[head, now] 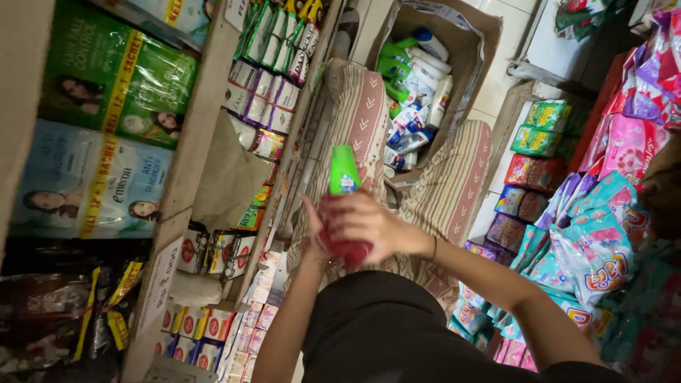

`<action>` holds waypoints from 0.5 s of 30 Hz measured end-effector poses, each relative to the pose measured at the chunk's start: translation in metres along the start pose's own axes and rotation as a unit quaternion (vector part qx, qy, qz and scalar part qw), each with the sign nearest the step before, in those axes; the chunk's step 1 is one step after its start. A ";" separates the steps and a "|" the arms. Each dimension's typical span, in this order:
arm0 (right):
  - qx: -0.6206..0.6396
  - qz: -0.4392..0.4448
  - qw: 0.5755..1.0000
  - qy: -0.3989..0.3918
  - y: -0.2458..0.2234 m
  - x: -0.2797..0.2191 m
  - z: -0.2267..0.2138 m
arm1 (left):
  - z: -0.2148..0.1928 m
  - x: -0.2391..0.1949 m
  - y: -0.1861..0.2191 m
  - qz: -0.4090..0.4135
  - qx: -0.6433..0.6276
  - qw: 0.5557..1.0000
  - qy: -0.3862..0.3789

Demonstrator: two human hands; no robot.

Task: The recorder wipes dust off shampoo bottles using a cloth and scans them with a handheld barcode scanner for inventory.

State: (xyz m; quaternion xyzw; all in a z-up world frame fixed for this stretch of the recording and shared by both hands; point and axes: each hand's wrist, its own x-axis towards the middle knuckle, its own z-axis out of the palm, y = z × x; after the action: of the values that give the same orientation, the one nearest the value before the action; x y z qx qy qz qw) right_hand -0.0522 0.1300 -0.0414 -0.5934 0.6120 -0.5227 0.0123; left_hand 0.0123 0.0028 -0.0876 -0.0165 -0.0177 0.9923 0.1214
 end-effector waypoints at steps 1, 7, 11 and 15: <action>0.000 0.002 1.000 0.000 0.019 -0.001 0.005 | -0.014 -0.009 -0.002 -0.001 -0.001 1.000 0.001; -0.041 0.129 0.984 0.119 0.063 0.024 -0.018 | -0.060 -0.030 -0.006 0.011 0.219 0.945 0.242; -0.107 0.167 0.973 0.116 0.042 0.012 0.012 | -0.031 -0.028 -0.005 0.045 0.231 0.937 0.259; -0.084 0.114 0.986 0.082 -0.030 0.001 0.025 | 0.005 -0.006 0.005 -0.006 0.038 0.999 0.011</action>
State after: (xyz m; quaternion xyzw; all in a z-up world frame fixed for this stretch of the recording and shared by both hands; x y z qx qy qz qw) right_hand -0.0154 0.1212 -0.0320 -0.4738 0.7166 -0.5110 -0.0281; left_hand 0.0169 -0.0033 -0.0822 -0.0225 0.0213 0.9913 0.1277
